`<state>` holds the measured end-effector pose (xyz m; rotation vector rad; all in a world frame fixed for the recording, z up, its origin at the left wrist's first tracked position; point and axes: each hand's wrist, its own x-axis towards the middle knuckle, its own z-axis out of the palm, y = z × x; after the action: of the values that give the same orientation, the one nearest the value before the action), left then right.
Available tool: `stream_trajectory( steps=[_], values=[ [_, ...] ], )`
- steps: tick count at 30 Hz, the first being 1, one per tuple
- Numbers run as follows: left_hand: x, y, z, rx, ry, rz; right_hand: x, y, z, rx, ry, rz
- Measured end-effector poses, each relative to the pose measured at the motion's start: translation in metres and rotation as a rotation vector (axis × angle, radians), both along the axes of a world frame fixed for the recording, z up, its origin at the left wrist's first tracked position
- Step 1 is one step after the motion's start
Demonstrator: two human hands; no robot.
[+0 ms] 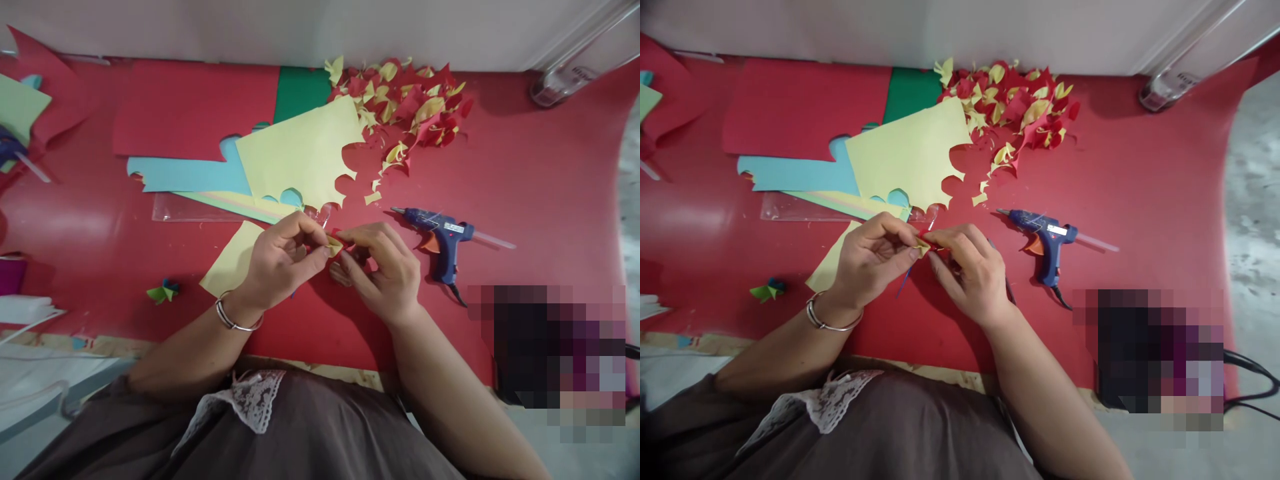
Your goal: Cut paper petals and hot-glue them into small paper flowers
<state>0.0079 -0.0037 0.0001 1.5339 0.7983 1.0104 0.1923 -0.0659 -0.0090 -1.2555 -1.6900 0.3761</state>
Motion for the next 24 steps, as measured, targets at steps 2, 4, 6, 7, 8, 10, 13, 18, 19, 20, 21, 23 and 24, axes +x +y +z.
stream_trajectory(
  steps=[2,4,6,7,8,10,13,18,19,20,21,23,24],
  values=[
    [0.0024,0.0005,-0.0009,-0.022,-0.069,-0.018,-0.0002,-0.0008,0.0005,0.017,0.012,-0.007],
    [0.0037,0.0001,-0.0025,-0.041,-0.100,-0.021,-0.0004,-0.0011,0.0006,0.030,0.026,-0.015],
    [0.0033,-0.0012,-0.0044,-0.038,-0.092,-0.013,-0.0005,-0.0008,0.0007,0.037,0.035,-0.022],
    [0.0027,-0.0019,-0.0053,-0.024,-0.072,-0.005,-0.0005,-0.0005,0.0007,0.041,0.033,-0.025],
    [0.0017,-0.0025,-0.0058,0.003,-0.041,0.004,-0.0005,-0.0001,0.0007,0.043,0.025,-0.027],
    [-0.0003,-0.0028,-0.0057,0.097,0.051,0.016,-0.0002,0.0009,0.0003,0.045,0.007,-0.035],
    [-0.0027,0.0000,-0.0025,0.333,0.175,0.009,0.0007,0.0021,-0.0010,0.036,-0.007,-0.044],
    [-0.0047,0.0057,0.0024,0.515,0.258,-0.012,0.0024,0.0026,-0.0037,0.001,-0.003,-0.027],
    [-0.0051,0.0058,0.0026,0.505,0.262,-0.012,0.0025,0.0025,-0.0041,-0.009,-0.001,-0.023],
    [-0.0055,0.0055,0.0026,0.486,0.261,-0.007,0.0026,0.0023,-0.0045,-0.017,-0.001,-0.022],
    [-0.0058,0.0048,0.0023,0.462,0.257,-0.003,0.0027,0.0022,-0.0047,-0.023,-0.005,-0.023],
    [-0.0059,0.0029,0.0012,0.388,0.242,0.008,0.0025,0.0019,-0.0045,-0.026,-0.015,-0.030],
    [-0.0057,0.0019,0.0002,0.340,0.227,0.013,0.0022,0.0017,-0.0041,-0.026,-0.016,-0.033]
  ],
)
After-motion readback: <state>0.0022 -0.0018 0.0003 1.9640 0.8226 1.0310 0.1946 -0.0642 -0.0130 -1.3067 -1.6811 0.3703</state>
